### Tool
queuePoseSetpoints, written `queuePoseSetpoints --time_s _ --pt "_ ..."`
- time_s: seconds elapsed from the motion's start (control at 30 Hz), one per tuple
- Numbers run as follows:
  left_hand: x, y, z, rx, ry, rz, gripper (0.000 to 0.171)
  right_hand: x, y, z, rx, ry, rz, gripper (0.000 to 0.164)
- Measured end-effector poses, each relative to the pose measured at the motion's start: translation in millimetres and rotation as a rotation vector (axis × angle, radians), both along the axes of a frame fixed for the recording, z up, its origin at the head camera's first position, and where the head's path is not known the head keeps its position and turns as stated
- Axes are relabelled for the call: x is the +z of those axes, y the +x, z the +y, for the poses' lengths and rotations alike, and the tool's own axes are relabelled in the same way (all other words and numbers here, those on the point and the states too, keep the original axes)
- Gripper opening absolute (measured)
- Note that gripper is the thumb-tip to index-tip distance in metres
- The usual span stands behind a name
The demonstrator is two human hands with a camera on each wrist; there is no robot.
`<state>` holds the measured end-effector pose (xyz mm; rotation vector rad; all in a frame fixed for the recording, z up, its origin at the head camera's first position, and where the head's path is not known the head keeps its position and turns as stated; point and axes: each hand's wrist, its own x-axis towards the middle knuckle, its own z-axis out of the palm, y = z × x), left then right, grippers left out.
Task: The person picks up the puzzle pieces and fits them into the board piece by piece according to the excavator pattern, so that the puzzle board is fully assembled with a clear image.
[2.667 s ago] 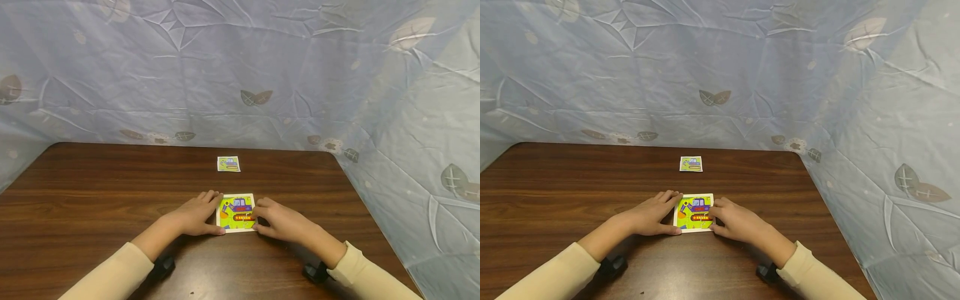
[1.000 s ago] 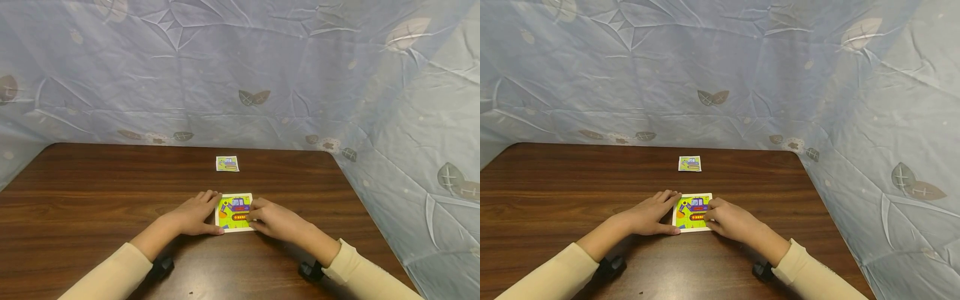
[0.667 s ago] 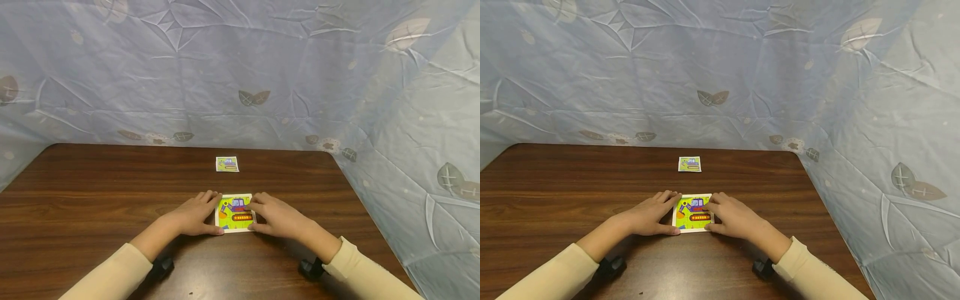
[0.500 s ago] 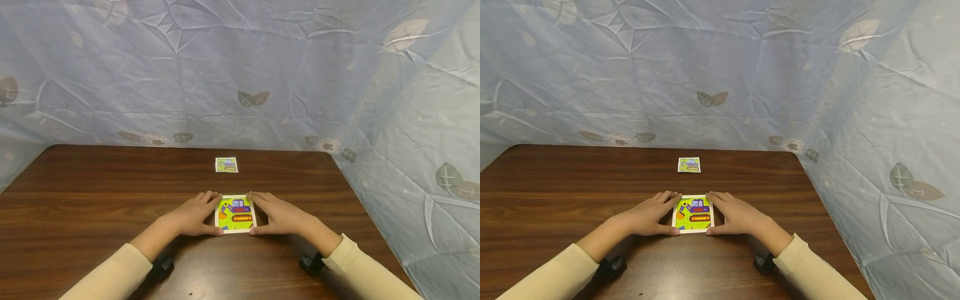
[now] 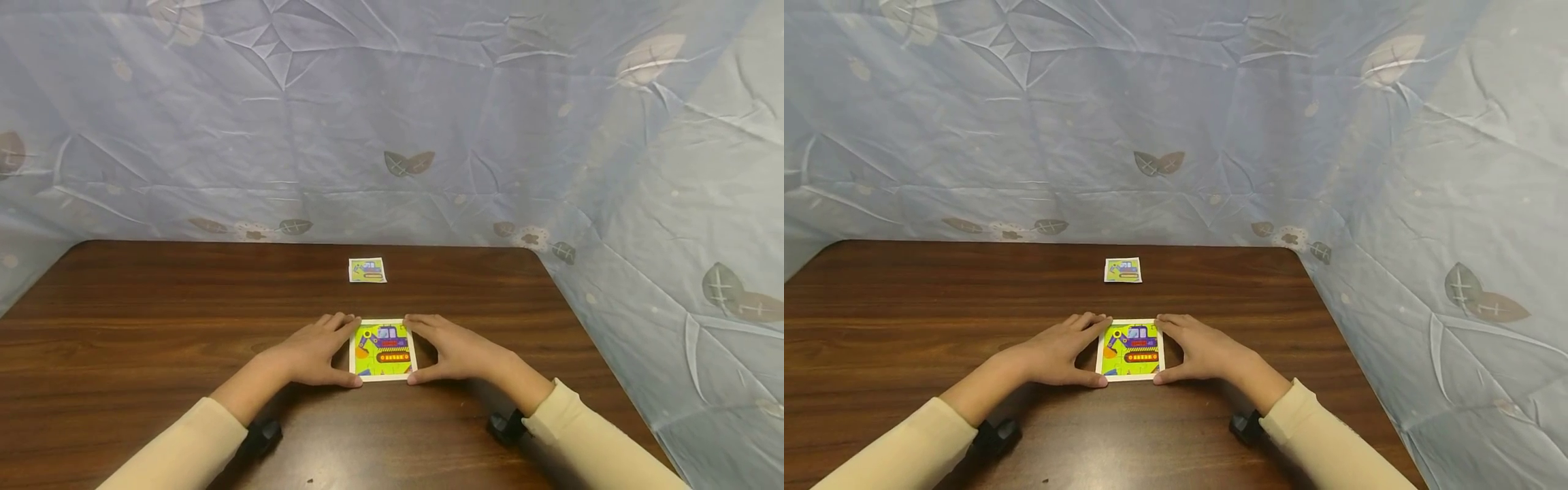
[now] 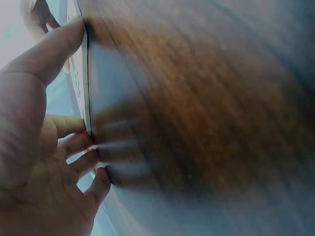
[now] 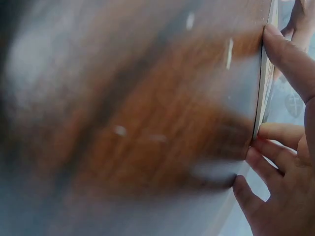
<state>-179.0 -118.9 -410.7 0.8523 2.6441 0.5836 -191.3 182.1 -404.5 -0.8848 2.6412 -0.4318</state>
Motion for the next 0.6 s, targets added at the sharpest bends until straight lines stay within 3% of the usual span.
queuePoseSetpoints --time_s 0.6 --pt "-3.4 0.7 3.0 0.026 -0.005 -0.051 0.115 -2.8 -0.4 1.9 0.005 0.024 0.024 0.106"
